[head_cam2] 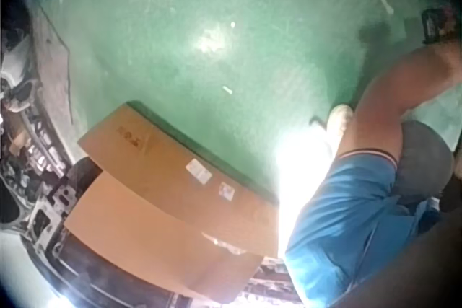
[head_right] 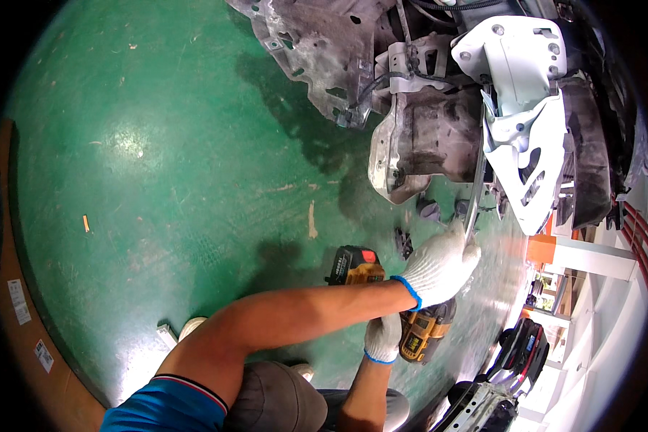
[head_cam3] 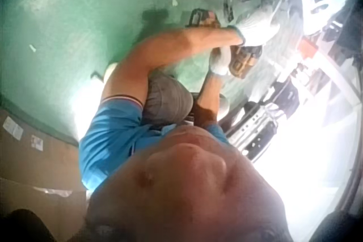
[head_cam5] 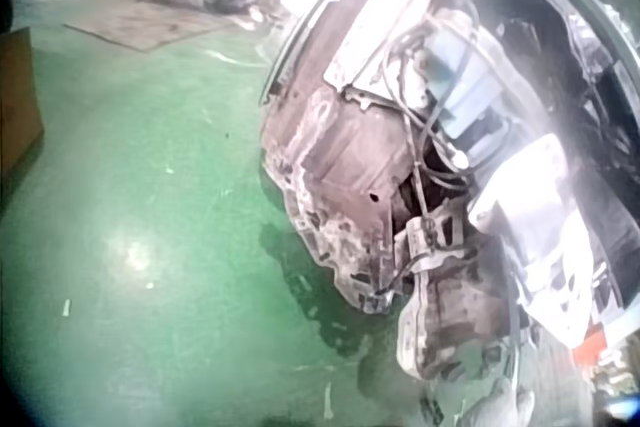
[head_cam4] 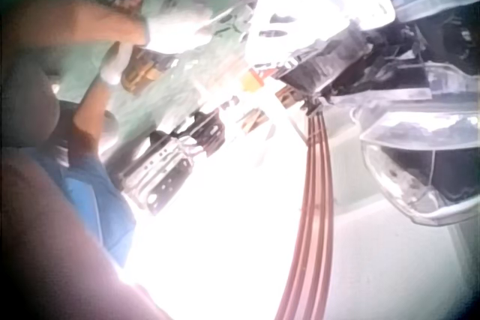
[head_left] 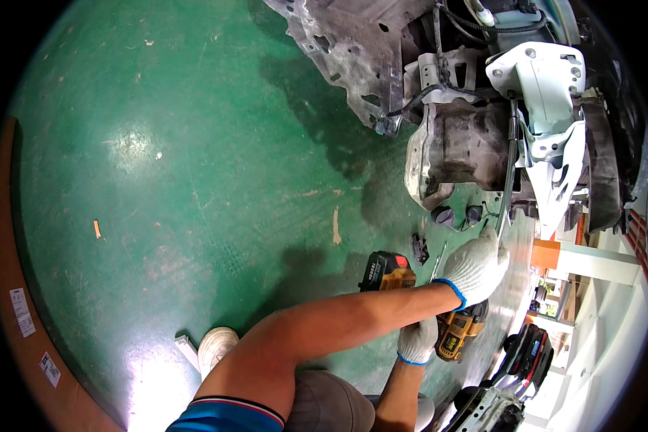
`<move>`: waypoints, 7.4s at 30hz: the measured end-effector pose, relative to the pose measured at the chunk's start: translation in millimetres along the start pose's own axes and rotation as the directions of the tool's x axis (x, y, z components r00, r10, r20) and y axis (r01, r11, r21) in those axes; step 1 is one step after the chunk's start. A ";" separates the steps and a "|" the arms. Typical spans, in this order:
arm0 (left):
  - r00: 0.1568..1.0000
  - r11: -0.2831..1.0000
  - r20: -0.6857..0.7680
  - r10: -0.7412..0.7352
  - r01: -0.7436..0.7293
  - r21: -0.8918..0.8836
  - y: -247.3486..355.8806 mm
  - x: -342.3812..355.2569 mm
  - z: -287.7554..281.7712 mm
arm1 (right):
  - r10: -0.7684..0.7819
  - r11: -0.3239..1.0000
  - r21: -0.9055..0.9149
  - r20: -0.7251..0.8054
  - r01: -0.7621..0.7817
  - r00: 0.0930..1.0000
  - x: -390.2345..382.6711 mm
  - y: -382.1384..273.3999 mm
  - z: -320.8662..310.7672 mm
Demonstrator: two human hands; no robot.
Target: The person uses a power drill to remove fasteners from a white car bumper assembly. They then remove a black plastic component and proceed to disassemble it by hand, separating a rubber seal from the housing. The person inspects the separated parts and attempts to reassemble them.
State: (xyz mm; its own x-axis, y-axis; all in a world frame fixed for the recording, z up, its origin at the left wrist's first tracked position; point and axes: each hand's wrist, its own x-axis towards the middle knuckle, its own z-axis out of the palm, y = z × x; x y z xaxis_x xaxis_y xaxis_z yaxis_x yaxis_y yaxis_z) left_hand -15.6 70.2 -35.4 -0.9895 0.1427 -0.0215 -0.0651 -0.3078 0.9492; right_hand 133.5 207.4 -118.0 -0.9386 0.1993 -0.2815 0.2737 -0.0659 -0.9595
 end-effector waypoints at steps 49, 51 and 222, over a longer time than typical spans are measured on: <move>0.985 0.962 0.124 0.118 -0.082 -0.259 -18.7 5.7 7.7 | -0.015 1.000 -0.010 -0.001 0.015 1.000 26.3 -3.4 -37.4; 0.985 0.960 0.117 0.125 -0.090 -0.265 -18.4 6.0 9.2 | -0.077 0.993 -0.095 -0.051 0.072 0.996 28.1 6.1 -43.5; 0.795 0.806 -0.333 0.507 -0.299 0.511 133.2 46.9 -111.4 | 0.363 0.507 -0.730 0.663 0.458 0.655 17.7 108.9 94.0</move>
State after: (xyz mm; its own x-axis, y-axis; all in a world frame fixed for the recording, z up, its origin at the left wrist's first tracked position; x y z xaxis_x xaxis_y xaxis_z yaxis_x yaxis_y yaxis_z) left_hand -85.0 -69.0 55.0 -0.8627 -0.3561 0.3591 0.3093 0.1901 0.9318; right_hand 127.0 111.8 -226.8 -0.6543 -0.5414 -0.5281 -0.1374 0.7718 -0.6209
